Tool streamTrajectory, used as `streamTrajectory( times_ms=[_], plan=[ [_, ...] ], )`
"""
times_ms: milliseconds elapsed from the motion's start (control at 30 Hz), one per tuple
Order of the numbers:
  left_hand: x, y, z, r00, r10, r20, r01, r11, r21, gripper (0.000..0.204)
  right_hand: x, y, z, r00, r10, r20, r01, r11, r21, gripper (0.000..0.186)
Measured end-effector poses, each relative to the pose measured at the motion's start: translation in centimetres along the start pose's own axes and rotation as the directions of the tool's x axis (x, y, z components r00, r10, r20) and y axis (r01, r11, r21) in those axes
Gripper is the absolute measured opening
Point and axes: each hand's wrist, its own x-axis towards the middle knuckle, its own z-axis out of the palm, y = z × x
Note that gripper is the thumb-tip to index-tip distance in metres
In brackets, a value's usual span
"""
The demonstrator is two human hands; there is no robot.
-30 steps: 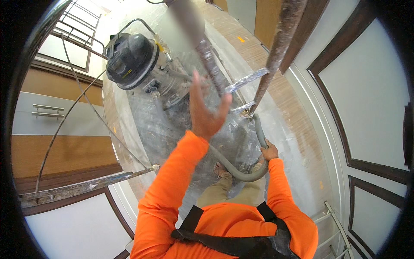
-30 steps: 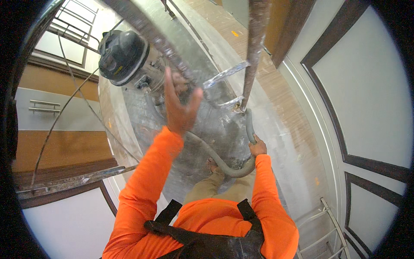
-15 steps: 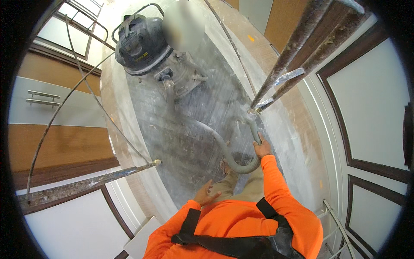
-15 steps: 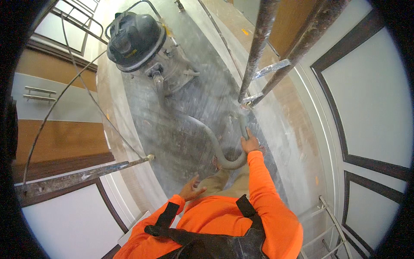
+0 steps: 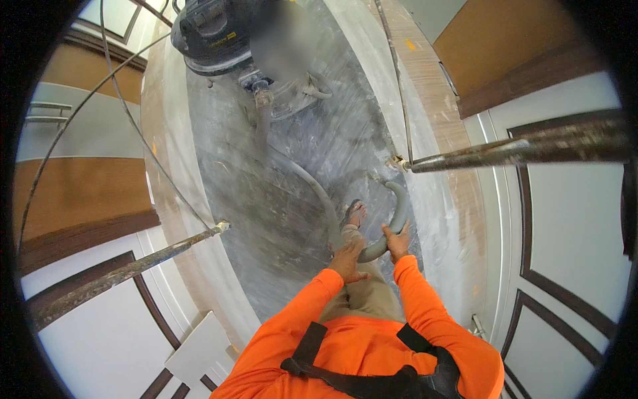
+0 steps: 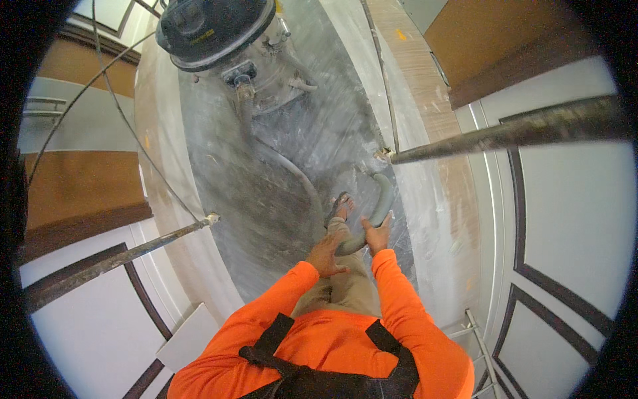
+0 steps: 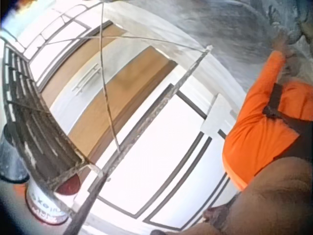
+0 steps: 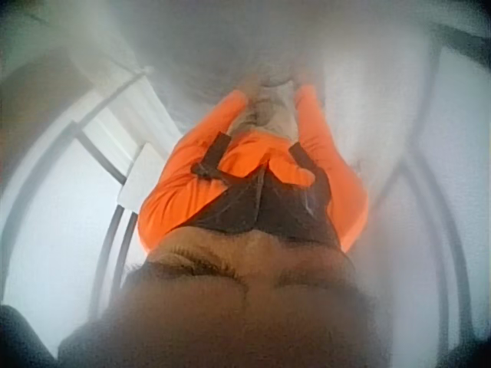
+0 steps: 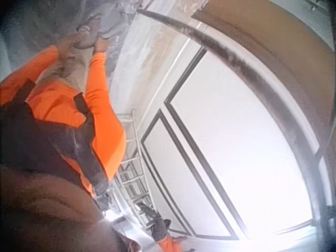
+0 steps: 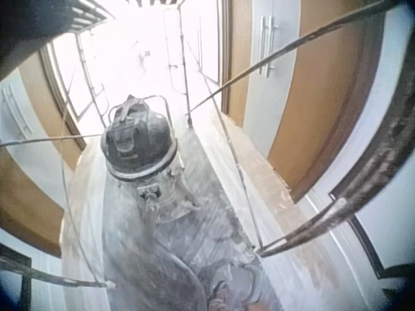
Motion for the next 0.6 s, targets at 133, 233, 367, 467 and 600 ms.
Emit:
streamTrajectory(
  times_ms=[133, 233, 367, 467, 600],
  plan=[
    [3.5, -2.9, -0.1, 0.989, -0.049, 0.137, 0.058, 0.996, -0.064, 0.075, 5.4, 1.9, 0.5, 0.845, 0.456, 0.28, -0.522, 0.818, 0.244, 0.054],
    [1.8, -3.1, -4.0, 0.998, -0.007, 0.063, 0.016, 0.989, -0.144, 0.065, 7.2, -1.8, 2.0, 0.81, 0.446, 0.381, -0.582, 0.688, 0.433, 0.059],
    [1.5, -2.0, -9.2, 0.984, 0.093, 0.151, -0.068, 0.984, -0.162, 0.064, 14.5, -0.5, 2.9, 0.775, 0.475, 0.417, -0.631, 0.623, 0.462, 0.053],
    [1.4, -2.2, -11.2, 0.976, 0.019, 0.219, 0.02, 0.984, -0.175, 0.071, 18.5, -0.2, 4.4, 0.783, 0.435, 0.444, -0.612, 0.664, 0.43, 0.048],
    [1.5, -1.9, -14.7, 0.955, -0.127, 0.268, 0.221, 0.907, -0.358, 0.076, 19.6, -7.1, 10.0, 0.824, 0.362, 0.435, -0.52, 0.788, 0.329, 0.051]
  ],
)
